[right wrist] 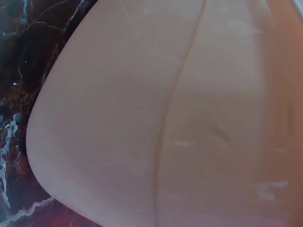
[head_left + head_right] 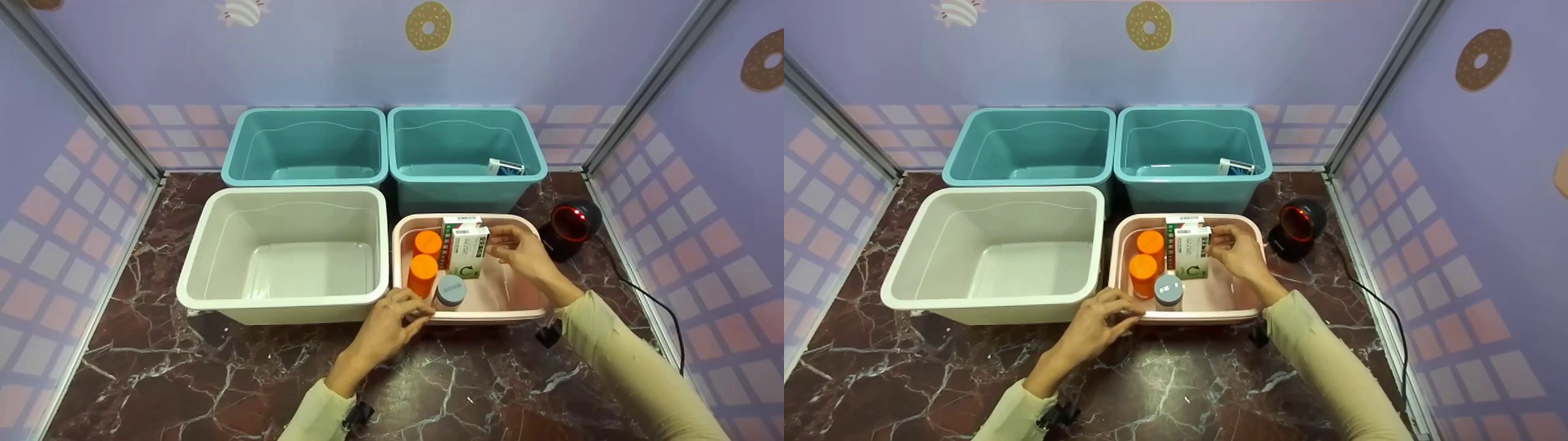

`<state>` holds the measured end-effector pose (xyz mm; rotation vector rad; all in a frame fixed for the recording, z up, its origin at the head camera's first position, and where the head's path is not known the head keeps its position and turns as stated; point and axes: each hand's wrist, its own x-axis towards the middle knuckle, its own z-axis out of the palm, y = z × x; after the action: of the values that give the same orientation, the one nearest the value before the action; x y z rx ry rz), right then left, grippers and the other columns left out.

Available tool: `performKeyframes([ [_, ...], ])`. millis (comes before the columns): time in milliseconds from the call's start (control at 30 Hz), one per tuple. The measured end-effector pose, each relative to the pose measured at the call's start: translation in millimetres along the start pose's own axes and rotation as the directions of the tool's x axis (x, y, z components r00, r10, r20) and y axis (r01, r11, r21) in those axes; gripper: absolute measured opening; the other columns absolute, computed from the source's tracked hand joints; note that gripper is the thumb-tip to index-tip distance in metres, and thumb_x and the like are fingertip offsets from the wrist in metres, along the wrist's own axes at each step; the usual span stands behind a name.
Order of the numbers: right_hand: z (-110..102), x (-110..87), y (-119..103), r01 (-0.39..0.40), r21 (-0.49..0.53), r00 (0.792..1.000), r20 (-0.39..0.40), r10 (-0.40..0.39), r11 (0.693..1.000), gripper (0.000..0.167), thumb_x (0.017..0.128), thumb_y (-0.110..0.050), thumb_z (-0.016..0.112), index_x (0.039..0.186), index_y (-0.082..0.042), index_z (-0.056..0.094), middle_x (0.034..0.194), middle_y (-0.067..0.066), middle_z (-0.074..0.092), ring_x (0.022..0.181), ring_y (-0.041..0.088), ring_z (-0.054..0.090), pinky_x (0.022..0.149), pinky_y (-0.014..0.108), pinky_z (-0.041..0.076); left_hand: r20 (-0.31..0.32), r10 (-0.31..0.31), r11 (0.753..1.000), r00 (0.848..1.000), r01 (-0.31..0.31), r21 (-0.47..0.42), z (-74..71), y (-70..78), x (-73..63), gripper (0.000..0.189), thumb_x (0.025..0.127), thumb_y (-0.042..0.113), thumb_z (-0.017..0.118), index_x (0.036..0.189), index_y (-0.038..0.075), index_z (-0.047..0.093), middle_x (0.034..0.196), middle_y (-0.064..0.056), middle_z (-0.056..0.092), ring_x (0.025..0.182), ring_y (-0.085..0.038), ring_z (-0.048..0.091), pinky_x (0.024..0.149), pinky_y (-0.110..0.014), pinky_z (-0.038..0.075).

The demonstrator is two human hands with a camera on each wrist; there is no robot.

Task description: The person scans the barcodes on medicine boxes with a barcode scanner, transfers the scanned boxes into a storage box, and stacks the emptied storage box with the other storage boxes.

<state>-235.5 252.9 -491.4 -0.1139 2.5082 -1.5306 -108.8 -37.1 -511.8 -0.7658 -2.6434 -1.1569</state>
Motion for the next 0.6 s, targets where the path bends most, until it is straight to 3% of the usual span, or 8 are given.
performKeyframes([
  [167,1.6,3.0,1.5,0.009,0.007,1.000,0.003,-0.009,1.000,0.049,0.090,-0.002,0.067,0.135,0.009,0.051,0.126,0.032,0.061,0.092,0.008,0.062,0.079,0.027,0.059,0.005,-0.004,1.000,1.000,0.004,-0.001,-0.3,0.1,-0.4,0.014,0.086,0.017,0.077,0.100,0.019,0.077,0.097,0.003,0.068,0.099,-0.018,0.061,0.090,-0.032,0.052],
  [400,4.9,5.2,2.5,0.017,0.039,0.999,0.050,-0.018,0.999,0.053,0.091,0.002,0.063,0.139,0.013,0.044,0.129,0.036,0.059,0.109,0.032,0.064,0.078,0.019,0.056,0.017,-0.008,1.000,1.000,0.008,-0.003,-1.4,0.7,-0.2,0.014,0.086,0.018,0.077,0.101,0.019,0.077,0.098,0.002,0.068,0.100,-0.019,0.061,0.090,-0.033,0.052],
  [600,8.6,5.5,2.4,0.017,0.021,0.999,0.046,-0.018,1.000,0.054,0.089,0.002,0.066,0.138,0.013,0.046,0.122,0.034,0.060,0.095,0.015,0.063,0.074,0.015,0.055,0.018,-0.007,1.000,1.000,0.007,-0.001,-2.0,0.6,0.0,0.014,0.087,0.018,0.077,0.101,0.019,0.077,0.098,0.002,0.068,0.099,-0.019,0.061,0.090,-0.033,0.051],
])
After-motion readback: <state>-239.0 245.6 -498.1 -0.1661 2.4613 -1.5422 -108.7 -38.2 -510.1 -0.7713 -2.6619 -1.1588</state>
